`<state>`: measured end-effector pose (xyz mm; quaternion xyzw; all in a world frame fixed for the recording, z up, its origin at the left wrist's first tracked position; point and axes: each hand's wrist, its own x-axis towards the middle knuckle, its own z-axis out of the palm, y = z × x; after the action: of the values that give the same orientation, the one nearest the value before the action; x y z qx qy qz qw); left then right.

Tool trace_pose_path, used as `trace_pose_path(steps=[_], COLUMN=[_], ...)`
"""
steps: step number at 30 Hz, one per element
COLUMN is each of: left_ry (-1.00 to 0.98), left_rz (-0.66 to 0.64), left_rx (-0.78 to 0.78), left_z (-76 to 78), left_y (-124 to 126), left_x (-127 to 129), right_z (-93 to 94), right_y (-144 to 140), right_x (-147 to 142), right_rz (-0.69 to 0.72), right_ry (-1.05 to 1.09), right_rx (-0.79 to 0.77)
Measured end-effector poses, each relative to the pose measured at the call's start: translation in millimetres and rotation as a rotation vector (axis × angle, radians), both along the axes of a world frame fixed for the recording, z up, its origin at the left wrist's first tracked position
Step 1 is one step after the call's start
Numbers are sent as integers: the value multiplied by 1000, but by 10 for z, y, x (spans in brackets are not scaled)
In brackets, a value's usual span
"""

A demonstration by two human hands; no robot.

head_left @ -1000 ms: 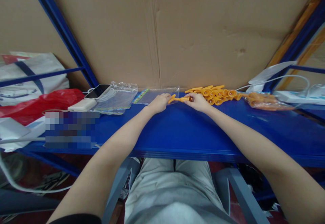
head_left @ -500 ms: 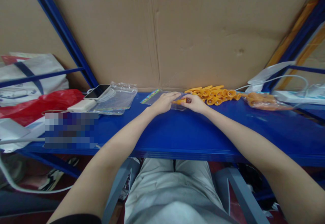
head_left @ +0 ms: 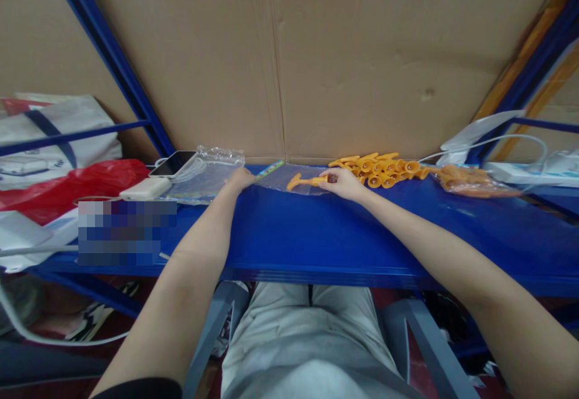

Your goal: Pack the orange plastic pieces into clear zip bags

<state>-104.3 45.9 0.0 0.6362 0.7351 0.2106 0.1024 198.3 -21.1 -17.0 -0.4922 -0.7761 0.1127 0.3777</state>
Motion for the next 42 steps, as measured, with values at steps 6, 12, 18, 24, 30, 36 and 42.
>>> trace_pose_path(steps=[6,12,18,24,30,36,42], left_ry=[-218,-334,-314,-341,-385,-502,-479], left_rz=[-6,-58,-72,-78,-108,-70,-112], left_rx=[-19,-101,-82,-80,-111,-116,-104], left_z=[94,155,132,107,78,72,101], left_y=[-119,-181,-162,-120,-48,-52,-139], left_x=[169,223,204,176,148,165,180], right_z=[218,289,206,142,82,61,33], right_y=[2,156,296,301,368,396,372], right_x=[-177,-335,-491,-572,-586,-553,-558], right_rz=[-16,93,216,224,247,260,241], right_ry=[-36,103,272,315,190,144,218], right_rx=[-122,-306,-407,-447,-387,-338,-406])
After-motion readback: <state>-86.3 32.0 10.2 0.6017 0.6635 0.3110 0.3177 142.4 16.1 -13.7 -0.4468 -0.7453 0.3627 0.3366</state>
